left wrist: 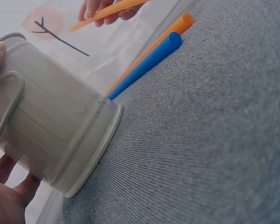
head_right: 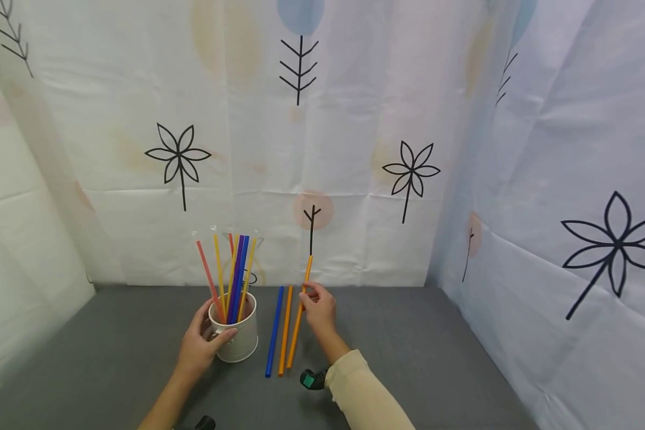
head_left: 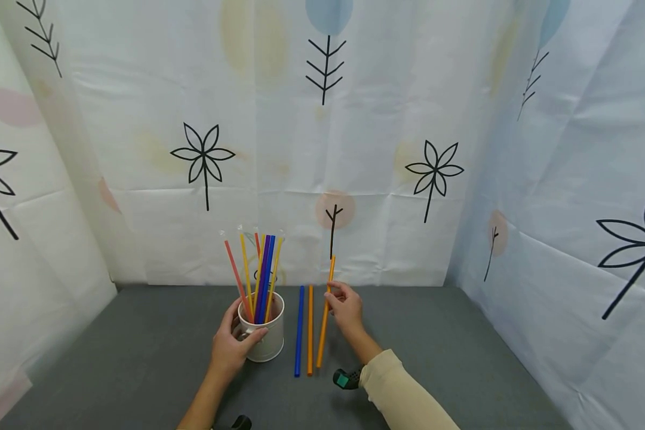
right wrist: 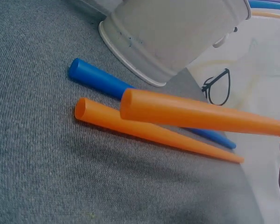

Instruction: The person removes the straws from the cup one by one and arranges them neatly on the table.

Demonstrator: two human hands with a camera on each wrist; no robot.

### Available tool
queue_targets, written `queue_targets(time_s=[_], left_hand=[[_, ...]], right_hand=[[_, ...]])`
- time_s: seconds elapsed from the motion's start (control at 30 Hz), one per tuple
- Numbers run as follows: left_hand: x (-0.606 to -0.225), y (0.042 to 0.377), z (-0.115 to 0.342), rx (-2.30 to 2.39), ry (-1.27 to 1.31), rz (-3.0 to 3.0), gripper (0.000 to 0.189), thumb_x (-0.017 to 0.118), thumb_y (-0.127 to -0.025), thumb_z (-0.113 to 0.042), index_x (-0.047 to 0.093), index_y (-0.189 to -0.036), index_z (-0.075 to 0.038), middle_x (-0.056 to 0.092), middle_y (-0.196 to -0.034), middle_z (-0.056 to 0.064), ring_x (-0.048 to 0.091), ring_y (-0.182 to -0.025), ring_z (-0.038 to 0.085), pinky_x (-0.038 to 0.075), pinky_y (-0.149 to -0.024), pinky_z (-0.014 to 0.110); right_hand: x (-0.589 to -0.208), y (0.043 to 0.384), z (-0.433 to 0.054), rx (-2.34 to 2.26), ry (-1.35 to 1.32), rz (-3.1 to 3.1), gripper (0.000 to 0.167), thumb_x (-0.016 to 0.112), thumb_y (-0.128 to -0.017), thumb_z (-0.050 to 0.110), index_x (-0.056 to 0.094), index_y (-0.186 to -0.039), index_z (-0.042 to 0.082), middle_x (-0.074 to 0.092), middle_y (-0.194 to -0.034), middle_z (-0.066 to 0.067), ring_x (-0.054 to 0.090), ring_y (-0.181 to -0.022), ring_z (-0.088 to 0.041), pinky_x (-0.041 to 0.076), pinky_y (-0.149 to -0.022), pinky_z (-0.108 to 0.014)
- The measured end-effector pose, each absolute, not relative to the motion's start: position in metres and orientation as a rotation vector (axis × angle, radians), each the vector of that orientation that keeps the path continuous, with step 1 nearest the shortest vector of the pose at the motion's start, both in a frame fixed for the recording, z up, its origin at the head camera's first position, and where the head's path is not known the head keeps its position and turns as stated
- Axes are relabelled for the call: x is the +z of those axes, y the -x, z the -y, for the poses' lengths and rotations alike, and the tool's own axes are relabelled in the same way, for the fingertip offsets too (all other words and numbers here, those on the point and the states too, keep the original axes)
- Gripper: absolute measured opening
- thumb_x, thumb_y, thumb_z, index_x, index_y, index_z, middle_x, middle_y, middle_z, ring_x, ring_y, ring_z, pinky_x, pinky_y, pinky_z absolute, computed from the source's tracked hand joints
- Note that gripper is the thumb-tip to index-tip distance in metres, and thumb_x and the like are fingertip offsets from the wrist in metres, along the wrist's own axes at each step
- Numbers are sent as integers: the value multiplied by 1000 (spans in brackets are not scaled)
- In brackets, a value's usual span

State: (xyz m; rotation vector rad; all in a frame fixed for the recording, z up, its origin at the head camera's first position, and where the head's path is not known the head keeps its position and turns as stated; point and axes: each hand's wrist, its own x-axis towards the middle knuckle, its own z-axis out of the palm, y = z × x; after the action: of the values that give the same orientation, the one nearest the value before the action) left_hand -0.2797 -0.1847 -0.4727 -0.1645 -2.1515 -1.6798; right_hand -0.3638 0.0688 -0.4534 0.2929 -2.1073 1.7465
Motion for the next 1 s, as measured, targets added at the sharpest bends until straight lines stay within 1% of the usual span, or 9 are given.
queue_targets(time_s=[0.1, 0.27, 0.4, 0.5, 0.53, 0.67, 0.77, 1.0], left_hand=[[-473, 280, 185, -1671, 156, 2152, 87, 82, -80, -28, 32, -150, -16, 44, -141, 17, 45, -127, 33, 38, -102, 51], [-474, 281, 185, -1685, 162, 2153, 88, 82, -80, -28, 31, -151, -15, 43, -142, 18, 44, -128, 34, 38, -103, 51], [-453, 266, 180, -1714, 166, 2159, 85, 80, -83, -20, 30, -150, -9, 41, -142, 23, 42, -129, 37, 36, -104, 52], [-440, 255, 176, -1720, 170, 2160, 82, 79, -83, -14, 30, -149, -5, 41, -141, 26, 42, -129, 40, 36, -103, 53], [-440, 256, 176, -1719, 173, 2158, 82, 79, -83, -14, 30, -149, -5, 42, -141, 26, 42, -129, 39, 36, -103, 53], [-441, 256, 177, -1713, 178, 2153, 82, 79, -83, -13, 31, -149, -5, 42, -141, 26, 43, -129, 40, 37, -103, 52], [-439, 255, 176, -1711, 174, 2155, 82, 79, -83, -13, 31, -149, -5, 42, -141, 26, 43, -128, 40, 37, -102, 52], [-436, 253, 175, -1719, 155, 2172, 81, 79, -83, -14, 32, -148, -5, 42, -141, 25, 43, -128, 38, 37, -103, 51]], right_hand=[[-454, 365, -69, 1729, -270, 2139, 22, 69, -90, 5, 71, -112, 8, 64, -83, -8, 63, -64, -20, 55, -57, -37], [-457, 365, -72, 1642, -284, 2219, 23, 71, -88, 4, 71, -111, 8, 66, -82, -6, 64, -68, -18, 53, -59, -31], [-459, 365, -77, 1575, -320, 2313, 27, 73, -86, 4, 70, -113, 8, 65, -83, -3, 62, -73, -17, 52, -64, -32], [-462, 365, -81, 1529, -360, 2375, 29, 74, -85, 3, 69, -114, 4, 64, -83, -3, 61, -75, -17, 51, -65, -32], [-463, 366, -83, 1517, -378, 2391, 30, 74, -84, 2, 69, -114, 3, 64, -83, -3, 60, -76, -18, 51, -66, -32], [-468, 367, -88, 1476, -447, 2462, 35, 74, -84, 1, 66, -117, -2, 65, -88, -6, 62, -81, -22, 52, -69, -35], [-470, 368, -91, 1452, -486, 2514, 36, 74, -84, 2, 66, -119, -2, 66, -94, -9, 63, -86, -25, 53, -72, -37], [-477, 370, -98, 1398, -541, 2599, 38, 74, -86, 7, 65, -121, 0, 67, -101, -9, 63, -91, -25, 53, -76, -38]])
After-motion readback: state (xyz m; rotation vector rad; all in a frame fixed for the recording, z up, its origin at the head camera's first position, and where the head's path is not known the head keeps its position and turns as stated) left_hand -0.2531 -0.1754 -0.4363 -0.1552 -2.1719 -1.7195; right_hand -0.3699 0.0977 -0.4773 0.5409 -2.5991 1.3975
